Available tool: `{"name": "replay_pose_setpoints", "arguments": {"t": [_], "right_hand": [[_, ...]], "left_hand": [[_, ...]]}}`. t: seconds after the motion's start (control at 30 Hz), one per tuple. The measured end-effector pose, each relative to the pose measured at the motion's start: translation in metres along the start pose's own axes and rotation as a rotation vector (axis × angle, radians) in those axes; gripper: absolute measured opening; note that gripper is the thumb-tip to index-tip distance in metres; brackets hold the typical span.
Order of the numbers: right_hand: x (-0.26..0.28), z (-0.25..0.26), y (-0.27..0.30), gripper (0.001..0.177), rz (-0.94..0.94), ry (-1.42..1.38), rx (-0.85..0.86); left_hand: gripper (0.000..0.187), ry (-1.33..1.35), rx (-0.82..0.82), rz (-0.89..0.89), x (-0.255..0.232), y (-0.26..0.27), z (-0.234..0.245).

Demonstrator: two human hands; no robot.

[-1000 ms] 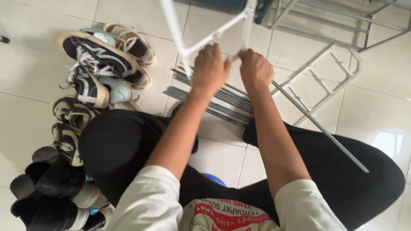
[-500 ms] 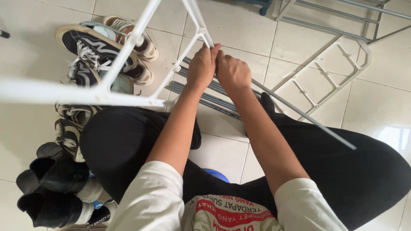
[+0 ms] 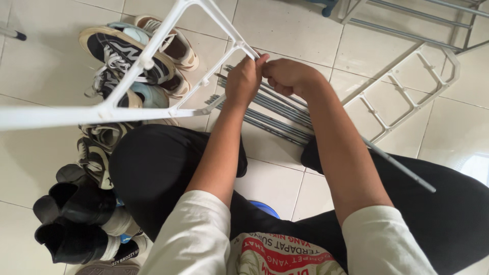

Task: The person sits on the floor and assembles a white plastic shoe rack by inserting metal rods into the frame slots. They repeatedly pick up rods, align them with the frame, and push them into place, gradually building the rack structure.

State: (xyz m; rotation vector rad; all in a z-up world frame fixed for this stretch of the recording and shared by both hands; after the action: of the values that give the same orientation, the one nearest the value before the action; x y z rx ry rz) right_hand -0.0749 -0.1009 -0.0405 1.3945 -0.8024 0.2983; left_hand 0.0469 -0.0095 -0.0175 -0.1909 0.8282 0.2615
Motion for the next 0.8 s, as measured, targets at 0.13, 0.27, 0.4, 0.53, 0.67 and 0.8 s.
{"name": "replay_pose_setpoints", "arguments": {"t": [0.13, 0.27, 0.4, 0.53, 0.67, 0.8], "right_hand": [[-0.001, -0.005, 0.002, 0.028, -0.017, -0.121, -0.013], [0.020, -0.024, 0.010, 0.025, 0.467, 0.772, -0.672], [0.018, -0.045, 0.012, 0.017, 0.369, 1.063, -0.903], [0.026, -0.036, 0.000, 0.019, 0.229, 0.951, -0.726], [0.051, -0.018, -0.002, 0.020, 0.562, 0.638, -0.473], [0.034, -0.002, 0.005, 0.025, 0.087, -0.259, -0.009]], "left_hand": [[0.031, 0.053, 0.045, -0.019, 0.006, 0.002, -0.001], [0.032, 0.175, -0.036, -0.031, 0.006, -0.003, 0.003], [0.038, 0.260, -0.125, 0.072, 0.000, -0.009, 0.003], [0.040, 0.284, -0.130, 0.062, -0.002, -0.004, 0.015], [0.039, 0.278, -0.115, -0.011, 0.000, -0.005, 0.026], [0.032, 0.180, -0.136, -0.001, 0.001, -0.005, 0.025]]}}
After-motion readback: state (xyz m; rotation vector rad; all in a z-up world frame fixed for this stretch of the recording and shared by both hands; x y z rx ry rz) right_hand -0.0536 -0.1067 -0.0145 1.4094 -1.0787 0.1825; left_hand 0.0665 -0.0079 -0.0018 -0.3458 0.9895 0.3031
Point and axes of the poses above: each hand's wrist, its own y-axis away from the middle knuckle, its own z-axis out of the back of the hand, x = y × z, the point moved 4 cm from there along -y, towards the middle knuckle, and after that the axes turned 12 degrees about x, right-handed, at the moved point
